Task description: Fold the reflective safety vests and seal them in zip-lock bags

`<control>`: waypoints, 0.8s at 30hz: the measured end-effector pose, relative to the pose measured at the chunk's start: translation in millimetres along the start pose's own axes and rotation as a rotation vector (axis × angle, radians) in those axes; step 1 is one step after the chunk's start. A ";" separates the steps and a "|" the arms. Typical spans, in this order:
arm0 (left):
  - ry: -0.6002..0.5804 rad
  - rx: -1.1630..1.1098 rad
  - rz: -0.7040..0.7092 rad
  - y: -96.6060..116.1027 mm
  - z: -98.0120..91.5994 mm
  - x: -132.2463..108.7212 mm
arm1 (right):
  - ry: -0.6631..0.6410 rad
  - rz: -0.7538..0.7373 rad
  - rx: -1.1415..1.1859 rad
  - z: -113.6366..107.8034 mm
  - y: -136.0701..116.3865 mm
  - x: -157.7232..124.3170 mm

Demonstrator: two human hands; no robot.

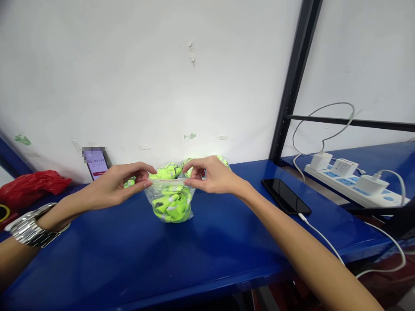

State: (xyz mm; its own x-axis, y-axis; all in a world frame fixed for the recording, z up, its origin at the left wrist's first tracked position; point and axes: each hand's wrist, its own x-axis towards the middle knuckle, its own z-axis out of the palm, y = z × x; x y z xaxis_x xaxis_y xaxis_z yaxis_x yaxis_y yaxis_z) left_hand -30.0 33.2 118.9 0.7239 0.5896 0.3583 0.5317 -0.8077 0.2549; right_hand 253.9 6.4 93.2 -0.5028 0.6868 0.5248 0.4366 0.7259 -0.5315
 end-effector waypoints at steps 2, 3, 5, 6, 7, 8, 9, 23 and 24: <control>-0.035 0.029 0.028 1.2 -1.9 2.3 | -0.038 -0.017 -0.025 0.3 -0.6 1.7; -0.049 0.043 0.047 1.0 -2.6 3.2 | -0.053 -0.025 -0.040 0.2 -1.0 2.6; -0.060 0.080 0.084 -0.3 -3.4 4.6 | -0.078 -0.035 -0.084 -0.5 -2.0 4.1; -0.054 0.103 0.100 -1.1 -3.3 5.0 | -0.082 -0.042 -0.118 -1.0 -2.8 4.6; -0.042 0.126 0.111 -1.8 -3.0 5.1 | -0.083 -0.053 -0.158 -1.6 -3.7 4.9; -0.033 0.149 0.120 -2.2 -2.4 5.1 | -0.081 -0.070 -0.199 -2.1 -4.6 5.1; -0.022 0.168 0.128 -2.4 -1.7 5.1 | -0.077 -0.091 -0.238 -2.4 -5.4 5.1; -0.011 0.140 0.103 5.0 0.7 3.3 | -0.017 -0.181 -0.301 3.4 -2.7 7.2; -0.017 0.124 0.100 5.6 1.2 4.1 | -0.024 -0.181 -0.295 4.1 -3.0 7.7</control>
State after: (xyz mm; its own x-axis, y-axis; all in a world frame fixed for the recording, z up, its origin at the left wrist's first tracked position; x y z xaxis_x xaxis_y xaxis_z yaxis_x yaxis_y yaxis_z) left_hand -23.6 31.1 120.7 0.7830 0.5068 0.3606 0.5058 -0.8562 0.1053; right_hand 245.6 9.4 96.1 -0.6077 0.5475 0.5754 0.5338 0.8179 -0.2145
